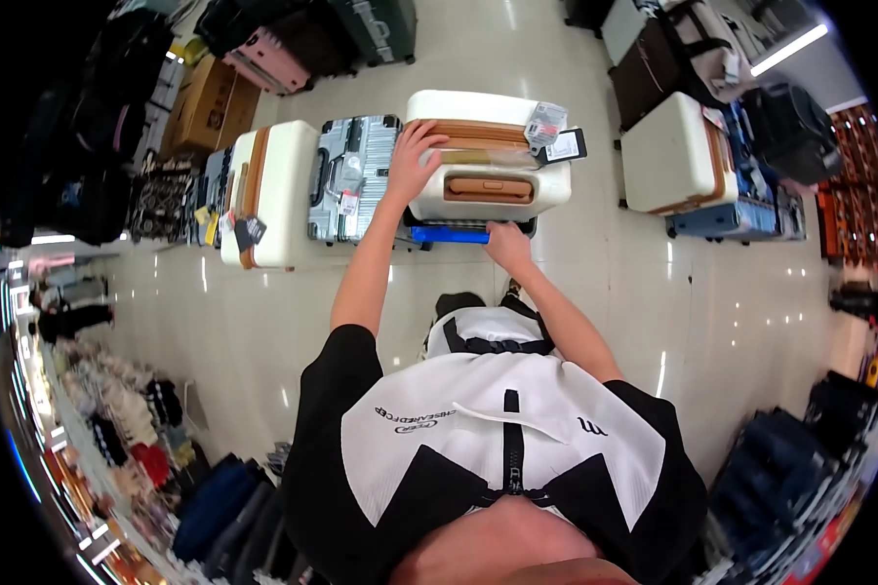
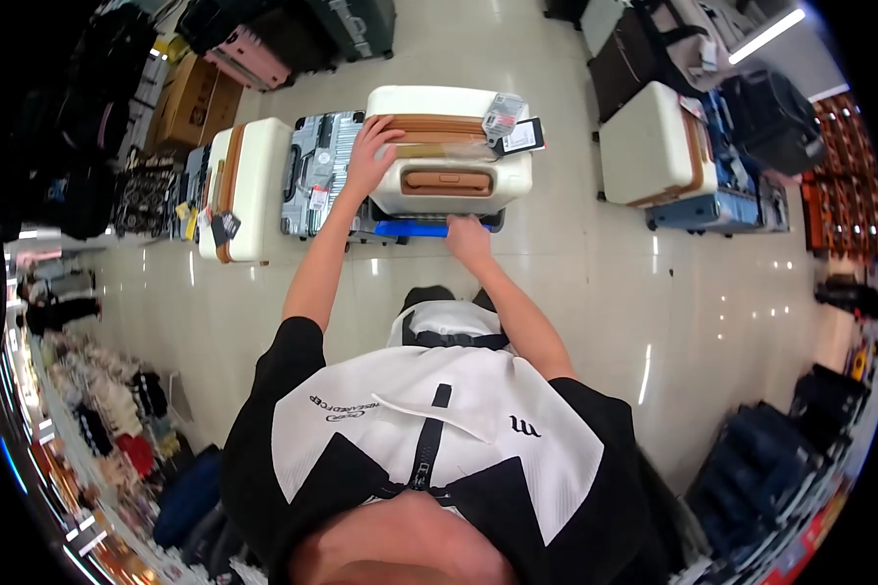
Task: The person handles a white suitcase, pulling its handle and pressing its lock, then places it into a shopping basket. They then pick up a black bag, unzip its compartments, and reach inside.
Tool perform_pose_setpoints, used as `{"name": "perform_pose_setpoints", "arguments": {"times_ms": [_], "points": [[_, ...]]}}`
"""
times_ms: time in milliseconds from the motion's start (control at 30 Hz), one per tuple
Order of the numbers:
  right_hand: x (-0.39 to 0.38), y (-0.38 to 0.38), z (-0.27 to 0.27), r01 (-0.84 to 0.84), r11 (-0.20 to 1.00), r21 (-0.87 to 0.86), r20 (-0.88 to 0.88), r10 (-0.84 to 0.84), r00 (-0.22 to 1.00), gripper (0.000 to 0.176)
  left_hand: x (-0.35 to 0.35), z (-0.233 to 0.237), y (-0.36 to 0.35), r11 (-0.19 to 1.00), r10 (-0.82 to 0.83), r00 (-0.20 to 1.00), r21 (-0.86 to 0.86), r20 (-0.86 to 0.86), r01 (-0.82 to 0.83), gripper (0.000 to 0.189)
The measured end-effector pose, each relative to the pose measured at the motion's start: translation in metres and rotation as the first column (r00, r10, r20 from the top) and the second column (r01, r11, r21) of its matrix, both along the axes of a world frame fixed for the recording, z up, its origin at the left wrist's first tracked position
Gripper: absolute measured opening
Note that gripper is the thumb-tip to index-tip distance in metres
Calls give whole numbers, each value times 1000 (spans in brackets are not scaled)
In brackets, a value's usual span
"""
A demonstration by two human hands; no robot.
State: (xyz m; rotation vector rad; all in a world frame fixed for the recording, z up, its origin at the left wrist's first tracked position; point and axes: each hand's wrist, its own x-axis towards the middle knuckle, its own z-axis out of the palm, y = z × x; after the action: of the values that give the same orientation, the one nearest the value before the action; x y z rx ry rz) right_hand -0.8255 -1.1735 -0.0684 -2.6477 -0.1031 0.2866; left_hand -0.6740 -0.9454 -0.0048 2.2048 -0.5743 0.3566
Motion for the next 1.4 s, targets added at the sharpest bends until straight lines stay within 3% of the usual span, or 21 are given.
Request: {"name": "perform_pose_setpoints", "arguments": {"times_ms": [167, 367, 667, 967, 1400], "points": [[47, -19, -11, -62, 997, 45, 145, 54, 988, 12, 38, -1, -11, 996, 89, 995, 6, -48, -89, 27], [106, -29, -22, -100, 995, 0, 122, 99, 988, 13, 94, -10, -14, 993, 122, 991, 6, -63, -122, 28], [219, -50, -7, -244, 970, -15, -59, 243, 968, 17, 171, -3, -28, 979, 199, 978, -26, -67, -202, 28], [349, -67, -9, -367, 928, -70, -59, 363, 930, 22, 259, -6, -36, 930, 366, 930, -10, -30, -366, 26], [546, -52, -16, -654, 748, -112, -100, 647, 756, 18, 361, -15, -20, 760, 648, 762, -55, -25, -648, 24]]}}
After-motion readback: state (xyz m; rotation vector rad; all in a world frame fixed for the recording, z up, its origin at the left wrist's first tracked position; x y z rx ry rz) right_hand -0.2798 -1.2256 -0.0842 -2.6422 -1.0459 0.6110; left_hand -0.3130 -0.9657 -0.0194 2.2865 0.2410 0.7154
